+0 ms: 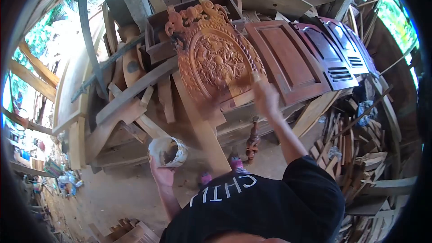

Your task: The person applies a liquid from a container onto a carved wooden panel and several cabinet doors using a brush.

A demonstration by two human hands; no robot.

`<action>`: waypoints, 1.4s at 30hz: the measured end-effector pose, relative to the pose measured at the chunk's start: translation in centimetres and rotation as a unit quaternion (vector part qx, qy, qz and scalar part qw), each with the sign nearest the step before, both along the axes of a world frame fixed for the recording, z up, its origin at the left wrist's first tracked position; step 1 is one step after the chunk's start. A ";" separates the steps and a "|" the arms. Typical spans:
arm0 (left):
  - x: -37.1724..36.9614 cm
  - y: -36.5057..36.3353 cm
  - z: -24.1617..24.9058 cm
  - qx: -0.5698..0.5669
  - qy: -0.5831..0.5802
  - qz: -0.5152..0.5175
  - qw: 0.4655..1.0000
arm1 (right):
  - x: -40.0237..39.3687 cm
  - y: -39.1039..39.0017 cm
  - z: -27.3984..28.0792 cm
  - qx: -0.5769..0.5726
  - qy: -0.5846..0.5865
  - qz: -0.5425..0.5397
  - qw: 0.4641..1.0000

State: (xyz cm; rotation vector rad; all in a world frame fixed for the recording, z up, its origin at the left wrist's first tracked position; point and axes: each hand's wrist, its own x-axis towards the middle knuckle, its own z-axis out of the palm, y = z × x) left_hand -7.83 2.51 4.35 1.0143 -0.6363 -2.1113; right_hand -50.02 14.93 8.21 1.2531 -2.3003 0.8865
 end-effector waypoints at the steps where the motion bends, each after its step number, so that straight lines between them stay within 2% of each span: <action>1: -0.5 0.3 0.3 -0.009 -0.016 0.014 1.000 | 2.8 -1.6 -0.9 0.044 -0.083 0.072 0.993; 2: -0.8 0.4 0.4 -0.022 -0.024 0.012 0.999 | 5.5 -3.2 -1.4 0.141 -0.096 0.157 0.973; 3: -0.9 0.4 0.2 -0.016 -0.015 0.014 1.000 | 7.6 -4.4 -3.3 -0.073 -0.063 0.312 0.945; 5: -1.1 0.3 -0.2 -0.017 -0.006 0.007 1.000 | 10.7 -5.8 -3.5 -0.066 -0.111 0.337 0.932; 6: -1.2 0.4 -0.3 -0.026 -0.015 0.007 1.000 | 9.9 -6.0 -3.6 -0.078 -0.116 0.338 0.931; 8: -0.7 0.4 -0.9 -0.015 -0.007 0.011 1.000 | 5.7 -5.4 -3.9 -0.019 -0.161 0.286 0.944; 9: 0.0 0.2 -1.8 -0.019 -0.026 0.001 0.999 | 3.0 -4.8 -3.2 -0.067 -0.193 0.256 0.945; 10: 0.0 0.1 -1.6 -0.024 -0.028 0.005 0.999 | 0.6 -3.4 -0.2 -0.074 -0.318 0.169 0.930; 11: -0.2 0.2 -1.5 -0.019 -0.025 0.009 0.999 | -4.3 -4.6 -4.2 -0.164 -0.242 0.140 0.946; 12: -0.4 0.5 -1.4 -0.013 -0.021 0.013 1.000 | -6.7 -2.7 0.1 -0.096 -0.080 0.068 0.990; 13: -0.3 0.6 -1.5 -0.013 -0.022 0.015 1.000 | -8.6 -3.2 1.1 -0.168 0.002 0.006 0.986; 14: -0.1 0.3 -1.9 -0.017 -0.018 0.010 1.000 | -10.3 -3.7 0.9 -0.162 0.074 -0.049 0.983; 16: -0.4 0.3 -1.9 -0.028 -0.013 0.002 1.000 | -10.0 -3.7 1.7 -0.038 -0.040 0.011 0.998; 17: -0.7 0.4 -1.7 -0.032 -0.010 -0.001 0.999 | -8.8 -5.1 -0.9 0.059 0.051 -0.020 0.997; 18: -0.8 0.5 -1.5 -0.035 -0.008 -0.005 0.999 | -6.1 -5.6 -0.4 -0.022 0.070 0.065 0.995; 19: -0.9 0.5 -1.3 -0.040 -0.009 -0.006 0.999 | -3.3 -5.7 -1.4 -0.053 0.093 0.202 0.974; 20: -1.1 0.6 -1.2 -0.045 -0.007 -0.010 0.999 | 0.4 -5.5 -1.7 -0.022 0.018 0.266 0.964; 22: -1.4 0.8 -1.1 -0.052 -0.005 -0.007 0.999 | 4.7 -4.8 -1.8 0.042 -0.054 0.409 0.910; 23: -1.4 0.7 -1.1 -0.042 -0.001 -0.014 0.999 | 5.2 -5.1 -1.8 0.068 -0.156 0.463 0.870; 24: -1.2 0.7 -1.0 -0.031 0.002 -0.018 0.999 | 4.6 -5.7 -1.5 0.067 -0.154 0.471 0.866; 26: -1.7 0.5 -0.6 -0.039 0.015 0.000 0.999 | 1.0 -7.9 0.4 0.161 -0.205 0.483 0.836; 27: -1.9 0.4 -0.6 -0.042 0.029 0.007 0.999 | -2.0 -9.4 2.1 0.162 -0.140 0.509 0.834; 28: -1.6 0.1 -1.1 -0.044 0.029 0.017 0.998 | -4.4 -12.9 1.0 0.146 -0.192 0.471 0.848; 29: -1.3 -0.4 -1.9 -0.166 -0.048 -0.008 0.985 | -6.0 -13.9 4.4 0.154 -0.177 0.422 0.876; 30: -1.1 -0.6 -2.5 -0.280 -0.126 -0.034 0.951 | -8.3 -17.4 4.0 0.075 -0.158 0.420 0.890; 31: -1.3 -0.4 -2.0 -0.120 -0.052 0.003 0.991 | -9.4 -19.5 5.2 0.052 -0.114 0.360 0.924; 32: -0.9 -0.2 -2.0 -0.118 -0.052 0.006 0.992 | -9.6 -21.0 6.0 0.027 -0.068 0.296 0.952; 33: -0.6 -0.3 -2.0 -0.092 -0.039 0.012 0.995 | -9.2 -22.4 5.4 0.028 -0.066 0.296 0.952; 35: -0.3 -0.6 -2.1 -0.063 -0.015 0.022 0.998 | -8.4 -25.7 3.3 -0.005 0.137 0.195 0.971; 37: -0.2 -0.5 -1.9 0.003 0.025 0.019 1.000 | -5.3 -23.4 1.9 0.047 -0.002 0.400 0.915; 38: -0.1 -0.3 -1.7 0.009 0.038 0.026 0.999 | -2.6 -21.6 1.6 0.093 0.047 0.413 0.905; 39: 0.0 -0.3 -1.5 0.010 0.026 0.029 0.999 | -4.7 -24.0 -9.6 0.043 -0.156 0.550 0.819; 40: 0.0 -0.3 -1.7 0.012 0.014 0.031 0.999 | 1.6 -16.8 2.2 0.147 0.272 0.452 0.837; 42: 0.6 -0.4 -2.9 0.014 0.025 0.041 0.999 | 4.6 -12.5 4.6 0.253 0.120 0.477 0.833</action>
